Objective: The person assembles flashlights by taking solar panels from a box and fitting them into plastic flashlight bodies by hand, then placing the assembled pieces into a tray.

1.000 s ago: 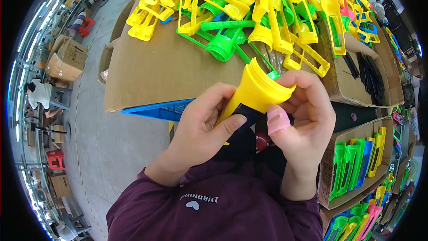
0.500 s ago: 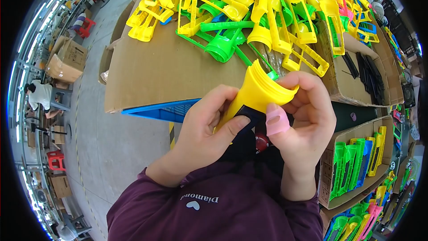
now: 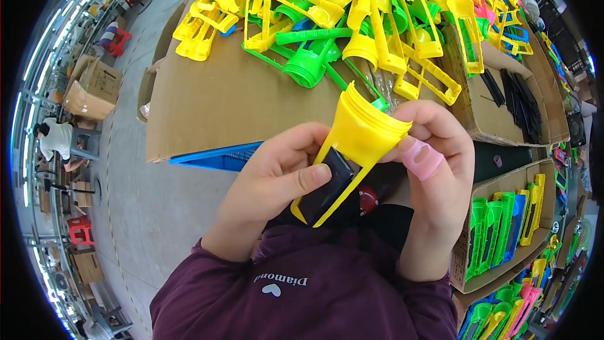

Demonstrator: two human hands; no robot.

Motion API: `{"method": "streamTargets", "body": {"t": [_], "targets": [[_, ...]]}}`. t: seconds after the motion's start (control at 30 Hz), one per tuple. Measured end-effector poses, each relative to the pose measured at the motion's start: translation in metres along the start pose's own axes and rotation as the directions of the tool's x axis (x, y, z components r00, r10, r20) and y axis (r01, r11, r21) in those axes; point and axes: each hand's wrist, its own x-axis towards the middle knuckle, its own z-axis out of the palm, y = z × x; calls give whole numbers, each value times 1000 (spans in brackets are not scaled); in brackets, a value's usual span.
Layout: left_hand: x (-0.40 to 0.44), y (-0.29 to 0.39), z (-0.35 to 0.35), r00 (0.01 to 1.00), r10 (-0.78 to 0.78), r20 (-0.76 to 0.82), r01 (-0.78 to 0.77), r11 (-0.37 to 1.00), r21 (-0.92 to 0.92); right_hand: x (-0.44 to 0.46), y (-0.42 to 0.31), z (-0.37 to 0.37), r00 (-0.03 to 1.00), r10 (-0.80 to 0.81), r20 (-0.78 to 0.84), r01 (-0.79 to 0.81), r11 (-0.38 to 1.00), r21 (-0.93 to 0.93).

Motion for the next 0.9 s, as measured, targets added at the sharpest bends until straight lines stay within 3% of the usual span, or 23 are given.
{"method": "streamTargets", "body": {"t": [0.27,0.47,0.57,0.7,0.77,0.9], "targets": [[-1,-3,5,997,31,-64,-28,999,45,0,0,-2,998,57,-1,-57,998,-14],[-3,1,0,999,28,-17,-27,999,39,-2,0,4,997,51,-60,-44,993,111],[-3,1,0,1000,-4,-1,4,1000,-16,-2,-3,1,1000,-16,21,17,999,-48],[-1,-3,4,999,-14,-52,14,1000,8,-1,2,-11,995,-35,98,37,999,-18],[-1,-4,3,999,-28,-41,27,999,-26,-3,4,-11,997,-26,74,21,997,78],[4,-9,2,999,-53,-12,49,976,-214,2,-1,-1,999,51,-17,-50,999,6]]}}
